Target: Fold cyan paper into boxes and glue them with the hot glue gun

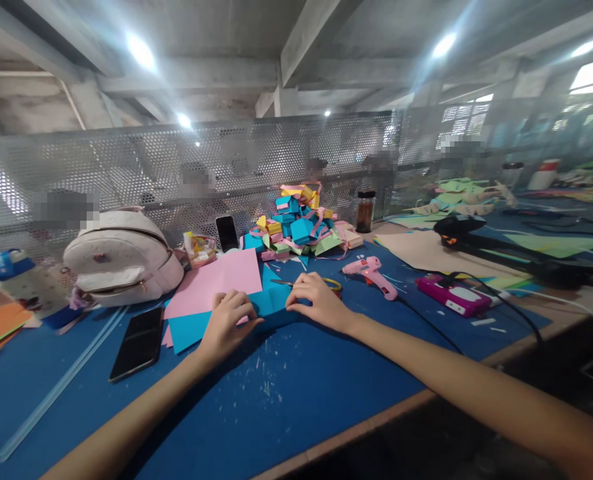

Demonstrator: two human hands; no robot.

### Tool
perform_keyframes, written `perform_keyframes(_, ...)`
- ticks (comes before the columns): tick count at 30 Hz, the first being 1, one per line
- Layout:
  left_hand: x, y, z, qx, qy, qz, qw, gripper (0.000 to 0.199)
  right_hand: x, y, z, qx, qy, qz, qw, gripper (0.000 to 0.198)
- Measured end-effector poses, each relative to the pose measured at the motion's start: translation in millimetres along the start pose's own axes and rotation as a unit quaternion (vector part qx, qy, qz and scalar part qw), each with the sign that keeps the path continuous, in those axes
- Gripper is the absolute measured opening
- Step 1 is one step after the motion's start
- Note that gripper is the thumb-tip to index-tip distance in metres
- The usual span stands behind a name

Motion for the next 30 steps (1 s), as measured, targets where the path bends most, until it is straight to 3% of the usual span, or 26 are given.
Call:
perform_keyframes(5, 1, -16, -3, 0.003, -0.013, 0.031, 0.999, 0.005, 7, 21, 1, -0.033, 0.019, -0.006, 0.999, 0.008)
perform_keyframes(11, 9, -35, -3, 0.019, -0.003, 0.043, 0.999, 0.012, 15, 40, 2, -0.062, 0.029, -0.015, 0.998, 0.009)
perform_keyframes(30, -1, -12, 4, -0.024, -0.023, 0.015, 0.999, 0.013, 5, 18, 5, -0.007, -0.01, 0.001, 1.0, 0.008)
Point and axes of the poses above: each hand's wrist, its own z-axis towards the middle knuckle, its own x-axis out of the palm, y = z × x, the point moved 9 cm from there along z, towards the middle knuckle, and after that the axes turned 5 degrees about -x, right-handed, at the moved point
